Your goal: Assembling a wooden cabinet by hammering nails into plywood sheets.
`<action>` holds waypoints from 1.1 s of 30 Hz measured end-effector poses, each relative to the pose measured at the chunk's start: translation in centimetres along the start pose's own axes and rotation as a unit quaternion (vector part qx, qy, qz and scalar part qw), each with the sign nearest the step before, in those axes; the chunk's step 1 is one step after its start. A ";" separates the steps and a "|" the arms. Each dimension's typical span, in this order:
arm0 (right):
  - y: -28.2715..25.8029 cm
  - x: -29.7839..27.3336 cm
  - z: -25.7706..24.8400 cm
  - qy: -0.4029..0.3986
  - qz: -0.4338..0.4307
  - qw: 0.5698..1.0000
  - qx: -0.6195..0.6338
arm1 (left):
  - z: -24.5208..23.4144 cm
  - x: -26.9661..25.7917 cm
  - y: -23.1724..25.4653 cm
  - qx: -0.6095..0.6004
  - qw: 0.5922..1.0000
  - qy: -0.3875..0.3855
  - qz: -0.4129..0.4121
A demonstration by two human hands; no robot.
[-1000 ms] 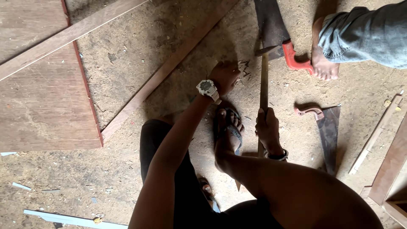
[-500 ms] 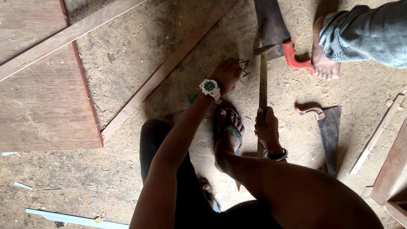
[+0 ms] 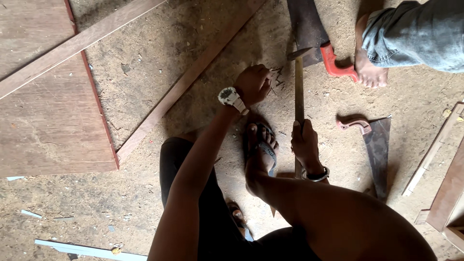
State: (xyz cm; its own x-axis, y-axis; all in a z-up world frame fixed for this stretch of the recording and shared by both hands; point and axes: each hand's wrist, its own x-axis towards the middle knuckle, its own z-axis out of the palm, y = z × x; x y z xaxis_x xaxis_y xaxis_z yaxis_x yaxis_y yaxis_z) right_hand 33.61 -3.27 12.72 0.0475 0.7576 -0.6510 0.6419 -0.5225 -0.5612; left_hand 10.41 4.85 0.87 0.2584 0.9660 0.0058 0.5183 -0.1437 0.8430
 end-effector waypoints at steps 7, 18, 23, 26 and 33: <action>-0.3 -0.1 -0.1 0.004 0.005 1.000 -0.003 | -1.6 0.5 -0.4 0.144 0.987 0.038 0.066; -0.1 -0.4 -0.1 -0.001 0.000 1.000 0.010 | 0.7 0.7 1.0 0.305 0.943 -0.090 0.095; -0.4 -0.3 0.1 0.003 -0.001 1.000 0.003 | 2.3 0.9 -0.5 0.272 0.953 -0.072 0.110; -1.2 -0.7 0.1 -0.003 0.010 1.000 0.013 | 2.5 1.3 0.4 0.308 0.936 -0.023 0.166; -0.5 -0.7 0.2 -0.023 0.023 0.998 0.059 | -2.7 -0.4 3.4 0.137 0.990 -0.011 -0.013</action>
State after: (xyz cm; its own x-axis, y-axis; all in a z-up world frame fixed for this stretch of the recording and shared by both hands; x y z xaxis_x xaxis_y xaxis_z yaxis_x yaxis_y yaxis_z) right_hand 33.13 -3.56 13.36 0.0373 0.7146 -0.6985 0.5447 -0.6006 -0.5853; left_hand 9.81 4.58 5.18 0.2584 0.9656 -0.0284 0.7263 -0.1748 0.6648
